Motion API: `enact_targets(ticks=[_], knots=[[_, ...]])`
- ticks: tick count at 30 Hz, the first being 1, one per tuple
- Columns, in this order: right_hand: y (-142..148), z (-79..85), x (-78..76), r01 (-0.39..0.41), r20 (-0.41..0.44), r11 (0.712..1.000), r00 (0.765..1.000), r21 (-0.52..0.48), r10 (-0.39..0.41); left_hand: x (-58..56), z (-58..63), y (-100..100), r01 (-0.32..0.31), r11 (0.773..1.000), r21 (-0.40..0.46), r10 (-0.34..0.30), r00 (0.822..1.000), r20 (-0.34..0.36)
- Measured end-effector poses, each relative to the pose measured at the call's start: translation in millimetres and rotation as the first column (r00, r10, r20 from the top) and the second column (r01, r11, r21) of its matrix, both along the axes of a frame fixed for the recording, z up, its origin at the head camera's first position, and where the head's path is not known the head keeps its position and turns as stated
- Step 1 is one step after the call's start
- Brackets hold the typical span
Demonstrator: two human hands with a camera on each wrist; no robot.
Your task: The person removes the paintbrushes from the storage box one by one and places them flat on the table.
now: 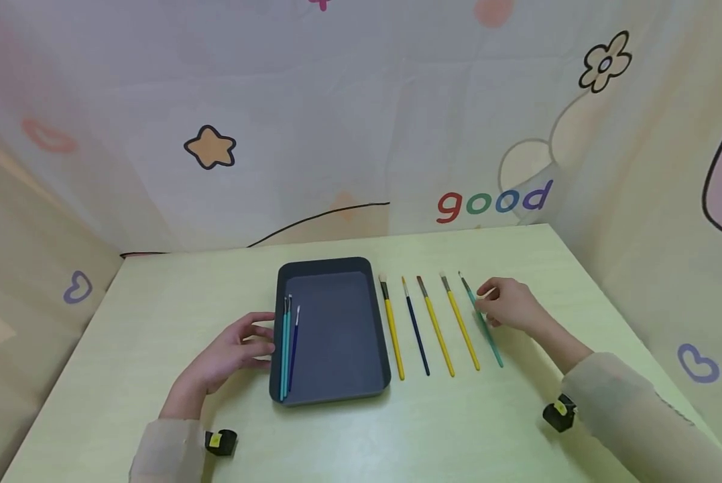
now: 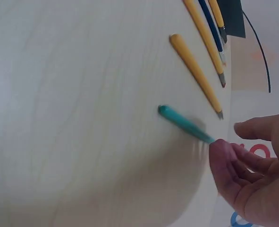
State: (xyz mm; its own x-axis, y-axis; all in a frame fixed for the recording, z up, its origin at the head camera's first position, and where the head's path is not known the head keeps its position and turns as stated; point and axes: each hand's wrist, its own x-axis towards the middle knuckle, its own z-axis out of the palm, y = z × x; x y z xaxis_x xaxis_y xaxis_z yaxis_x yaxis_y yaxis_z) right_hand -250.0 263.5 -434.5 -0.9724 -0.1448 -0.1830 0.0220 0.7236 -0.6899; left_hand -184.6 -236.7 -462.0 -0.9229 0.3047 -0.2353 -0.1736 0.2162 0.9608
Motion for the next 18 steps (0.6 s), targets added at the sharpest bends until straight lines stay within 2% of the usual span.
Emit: enact_targets(ticks=[3,5,9,14,18], knots=[[-12.2,5.1,-0.8,0.007,0.010,0.992,1.000,-0.124,-0.005,0.6,-0.5,0.3,-0.007,1.000,-0.009,0.007,1.000,0.011],[-24.1,8.6,-1.3,0.004,0.050,0.969,0.999,-0.247,0.009,1.0,-1.1,-0.2,-0.010,1.000,-0.014,0.010,1.000,0.014],[-50.8,15.5,0.4,0.005,0.160,0.891,0.984,-0.455,0.076,1.2,-2.0,-1.0,-0.015,1.000,-0.014,0.016,1.000,0.016],[-80.5,22.5,7.7,-0.014,0.217,0.814,0.961,-0.580,0.171,1.4,-2.3,-0.5,-0.011,1.000,-0.014,0.011,1.000,0.011],[-101.7,28.8,18.1,-0.031,0.229,0.735,0.941,-0.677,0.250,0.5,-1.7,0.9,-0.008,1.000,-0.012,0.008,1.000,0.003]])
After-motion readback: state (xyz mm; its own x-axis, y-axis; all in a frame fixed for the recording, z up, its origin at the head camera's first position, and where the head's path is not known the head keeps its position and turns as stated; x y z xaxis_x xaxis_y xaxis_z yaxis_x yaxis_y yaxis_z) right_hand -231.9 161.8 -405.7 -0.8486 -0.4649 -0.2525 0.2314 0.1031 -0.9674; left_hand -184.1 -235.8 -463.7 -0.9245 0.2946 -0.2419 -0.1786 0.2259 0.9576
